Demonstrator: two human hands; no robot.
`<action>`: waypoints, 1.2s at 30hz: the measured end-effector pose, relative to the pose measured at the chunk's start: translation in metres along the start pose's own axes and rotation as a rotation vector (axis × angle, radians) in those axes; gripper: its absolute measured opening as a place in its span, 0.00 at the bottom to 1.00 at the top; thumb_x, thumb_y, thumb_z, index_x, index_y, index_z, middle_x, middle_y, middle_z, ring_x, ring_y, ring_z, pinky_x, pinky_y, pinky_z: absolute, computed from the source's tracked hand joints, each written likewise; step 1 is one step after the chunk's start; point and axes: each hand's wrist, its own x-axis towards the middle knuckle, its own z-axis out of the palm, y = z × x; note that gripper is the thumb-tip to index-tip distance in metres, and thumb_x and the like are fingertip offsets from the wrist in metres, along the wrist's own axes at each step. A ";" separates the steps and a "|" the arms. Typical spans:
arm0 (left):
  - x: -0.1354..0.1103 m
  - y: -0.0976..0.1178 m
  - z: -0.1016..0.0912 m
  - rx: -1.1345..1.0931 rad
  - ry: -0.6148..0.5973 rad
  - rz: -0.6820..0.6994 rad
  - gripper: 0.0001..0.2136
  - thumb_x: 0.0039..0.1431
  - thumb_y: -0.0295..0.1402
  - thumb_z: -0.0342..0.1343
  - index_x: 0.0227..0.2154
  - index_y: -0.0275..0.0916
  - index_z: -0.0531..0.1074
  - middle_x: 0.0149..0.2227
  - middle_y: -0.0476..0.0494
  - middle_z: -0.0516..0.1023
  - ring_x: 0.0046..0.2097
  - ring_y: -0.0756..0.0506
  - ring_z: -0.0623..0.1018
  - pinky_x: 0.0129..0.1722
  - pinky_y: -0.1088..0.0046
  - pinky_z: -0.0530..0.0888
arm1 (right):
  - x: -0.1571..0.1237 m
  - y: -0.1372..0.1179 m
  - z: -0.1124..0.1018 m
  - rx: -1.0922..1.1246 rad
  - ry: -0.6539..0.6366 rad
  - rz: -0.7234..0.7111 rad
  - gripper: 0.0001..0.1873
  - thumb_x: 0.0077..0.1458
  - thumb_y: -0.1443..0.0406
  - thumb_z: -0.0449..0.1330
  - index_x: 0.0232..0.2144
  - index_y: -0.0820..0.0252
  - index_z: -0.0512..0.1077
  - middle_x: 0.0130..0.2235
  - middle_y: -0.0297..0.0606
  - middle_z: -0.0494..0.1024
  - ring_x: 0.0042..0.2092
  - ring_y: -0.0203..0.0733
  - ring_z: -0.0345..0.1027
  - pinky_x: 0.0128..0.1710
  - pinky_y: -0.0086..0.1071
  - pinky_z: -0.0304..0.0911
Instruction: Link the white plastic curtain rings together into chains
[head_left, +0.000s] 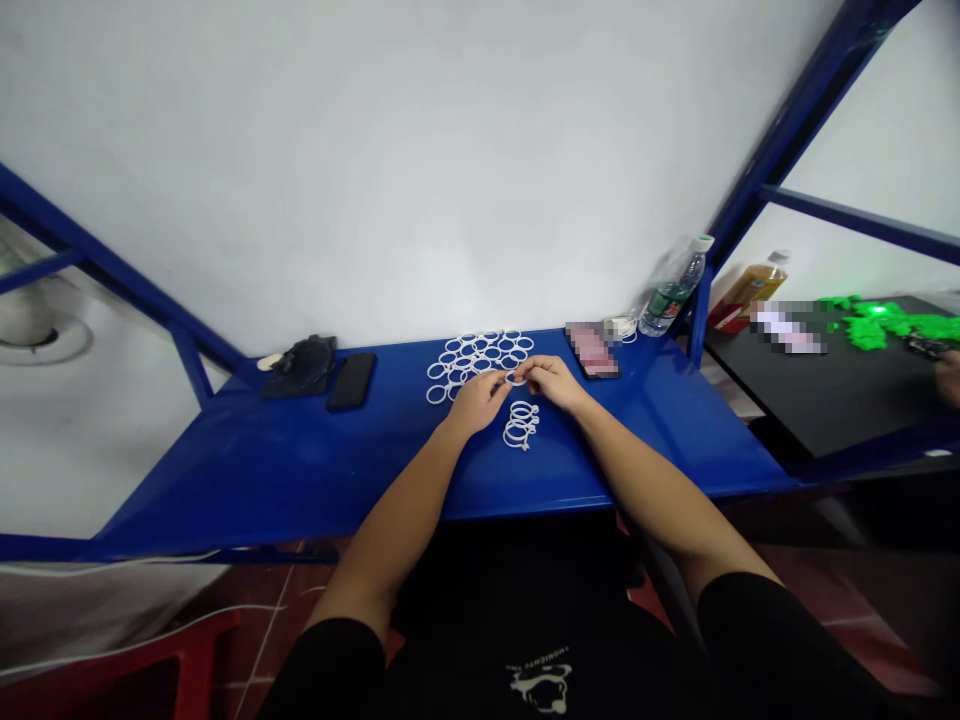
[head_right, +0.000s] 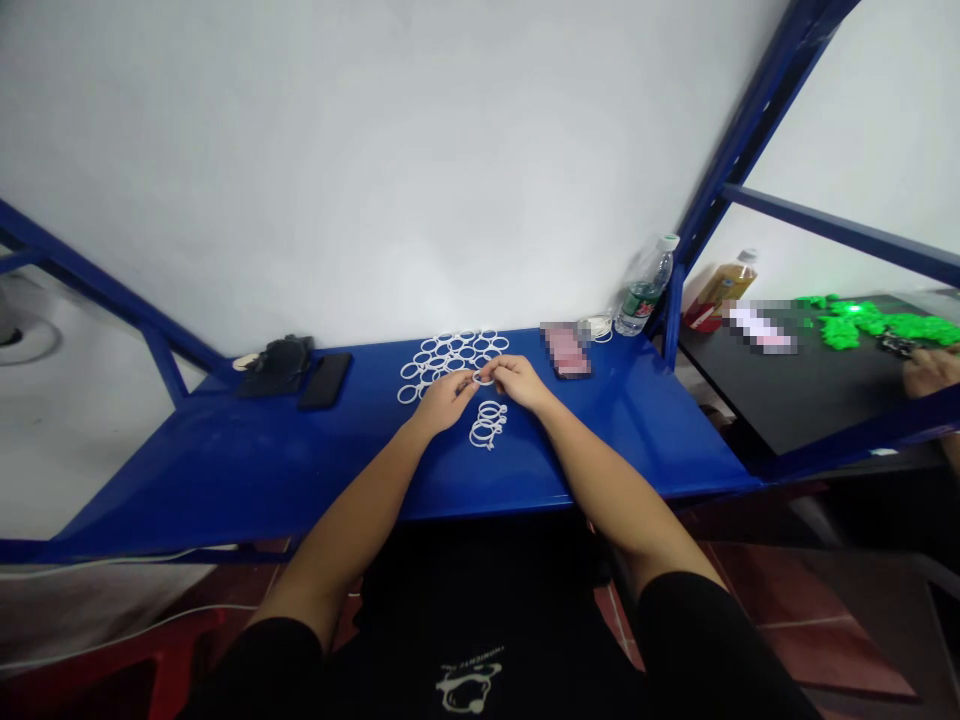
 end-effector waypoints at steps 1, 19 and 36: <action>0.000 0.000 -0.001 -0.001 0.005 -0.003 0.12 0.72 0.34 0.53 0.51 0.41 0.78 0.47 0.42 0.84 0.46 0.43 0.81 0.48 0.67 0.74 | 0.000 -0.001 0.000 0.007 -0.012 -0.002 0.13 0.44 0.65 0.57 0.30 0.60 0.80 0.29 0.35 0.81 0.23 0.32 0.64 0.24 0.27 0.58; 0.003 -0.005 -0.002 0.040 0.023 -0.011 0.14 0.74 0.35 0.48 0.41 0.40 0.80 0.38 0.43 0.83 0.42 0.43 0.80 0.44 0.68 0.73 | -0.002 -0.002 0.002 -0.028 -0.089 -0.028 0.11 0.47 0.65 0.58 0.32 0.61 0.79 0.32 0.37 0.83 0.26 0.34 0.71 0.27 0.27 0.64; 0.002 -0.009 0.002 0.051 0.001 -0.008 0.14 0.74 0.37 0.49 0.38 0.40 0.79 0.35 0.45 0.82 0.39 0.44 0.79 0.42 0.68 0.72 | -0.002 -0.004 0.000 -0.050 -0.083 -0.010 0.12 0.46 0.65 0.57 0.32 0.61 0.79 0.31 0.36 0.82 0.24 0.33 0.70 0.26 0.27 0.64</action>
